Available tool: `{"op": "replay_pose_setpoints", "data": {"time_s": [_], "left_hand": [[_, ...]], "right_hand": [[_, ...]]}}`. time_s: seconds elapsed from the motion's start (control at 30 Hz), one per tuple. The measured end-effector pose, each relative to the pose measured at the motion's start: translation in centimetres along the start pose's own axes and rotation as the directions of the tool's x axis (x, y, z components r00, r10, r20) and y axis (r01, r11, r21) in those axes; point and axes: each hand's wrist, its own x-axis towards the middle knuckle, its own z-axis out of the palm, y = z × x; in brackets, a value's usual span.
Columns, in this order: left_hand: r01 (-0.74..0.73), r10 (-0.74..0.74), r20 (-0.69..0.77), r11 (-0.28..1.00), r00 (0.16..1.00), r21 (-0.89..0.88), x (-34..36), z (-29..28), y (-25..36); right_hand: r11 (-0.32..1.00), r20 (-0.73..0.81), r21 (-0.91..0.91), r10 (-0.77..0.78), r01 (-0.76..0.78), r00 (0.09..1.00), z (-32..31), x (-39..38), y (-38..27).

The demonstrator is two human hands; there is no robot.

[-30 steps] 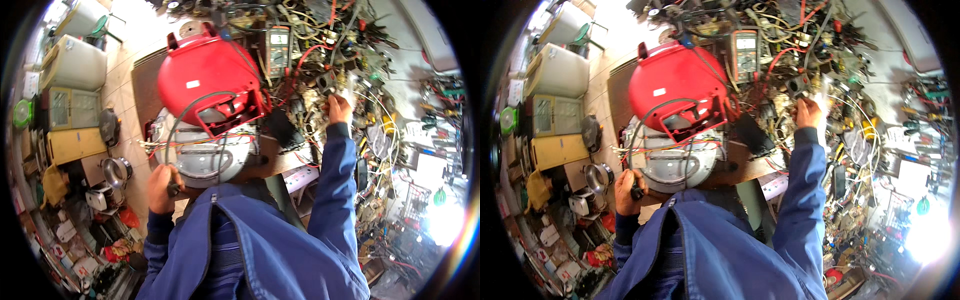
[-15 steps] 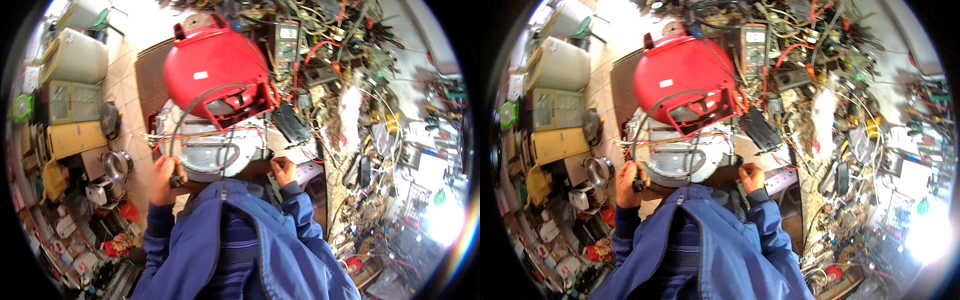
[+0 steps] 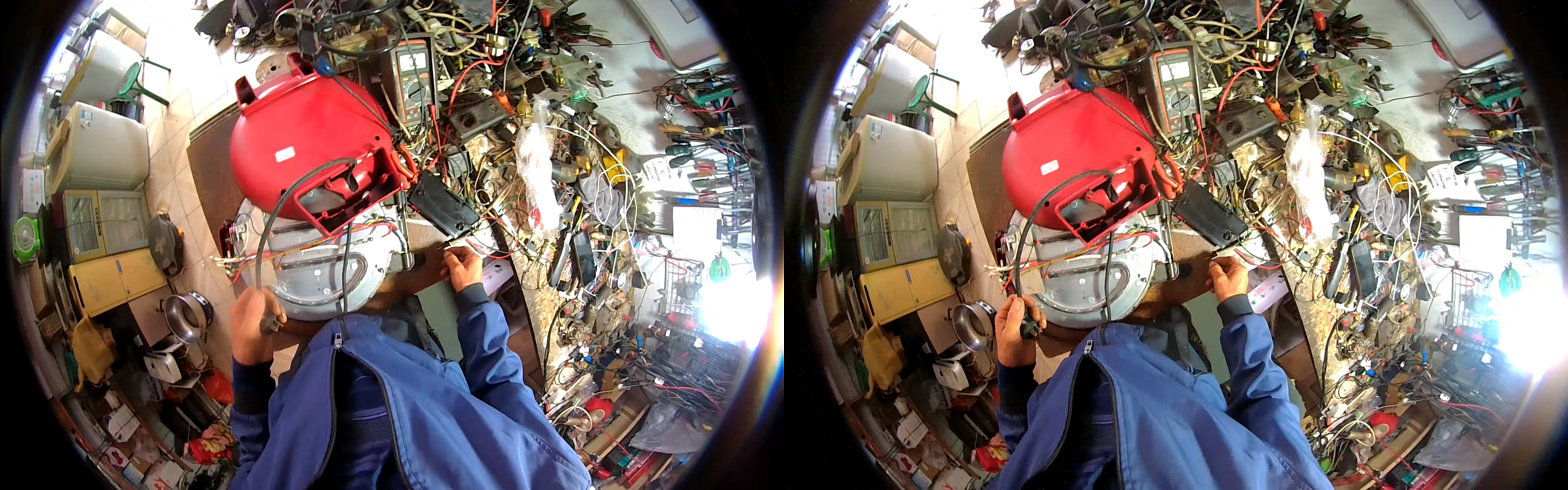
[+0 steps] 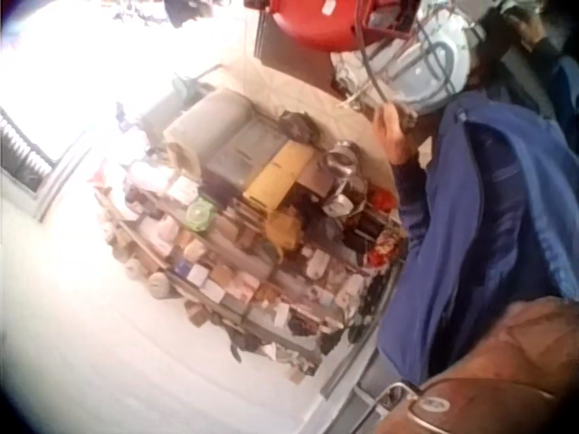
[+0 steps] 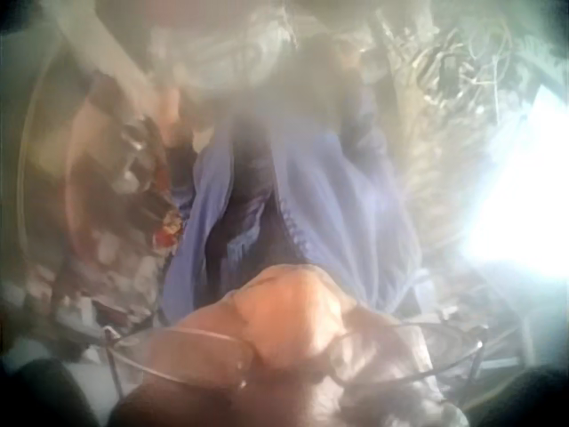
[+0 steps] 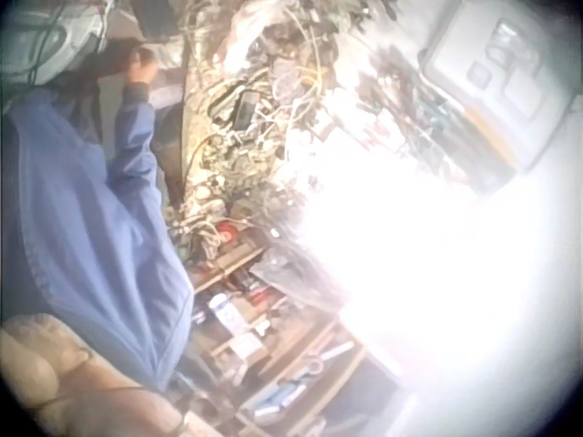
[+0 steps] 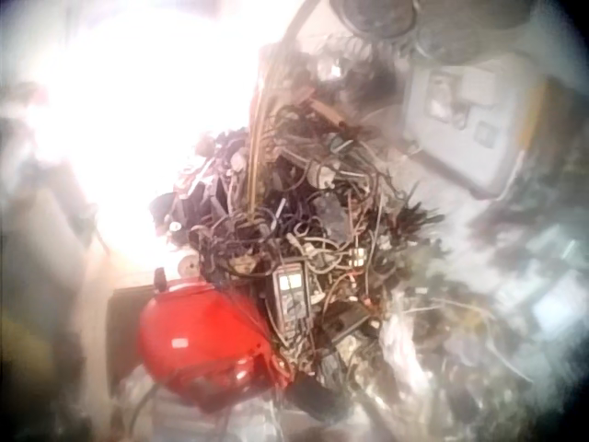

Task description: The person works on a red helmet-like object, manipulating wires and a black rectangular component. They connect wires to the component and place it inside the helmet. The person then picks up a red box from a cluttered shelf.

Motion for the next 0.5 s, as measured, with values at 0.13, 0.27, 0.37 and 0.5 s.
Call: {"op": "replay_pose_setpoints", "data": {"time_s": [0.13, 0.27, 0.37, 0.5], "left_hand": [[-0.008, 0.008, 0.013, 1.000, 1.000, 0.010, -0.1, 0.2, 0.3], [-0.017, 0.018, 0.014, 1.000, 1.000, -0.013, -0.1, 0.4, 0.1], [-0.028, 0.028, 0.017, 0.999, 0.999, -0.021, -0.1, 0.3, -0.3], [-0.028, 0.028, 0.027, 0.999, 0.999, -0.027, -0.1, -0.1, -0.8]], "right_hand": [[1.000, -0.061, -0.009, -0.005, 0.005, 0.998, 0.3, 0.6, -0.8], [0.985, -0.112, -0.110, -0.144, 0.132, 0.983, -0.7, 2.2, -2.2], [0.768, -0.200, -0.587, -0.444, 0.256, 0.873, -0.9, 2.9, -5.1], [0.307, 0.038, -0.914, -0.586, 0.265, 0.810, 0.7, 2.2, -9.9]]}}
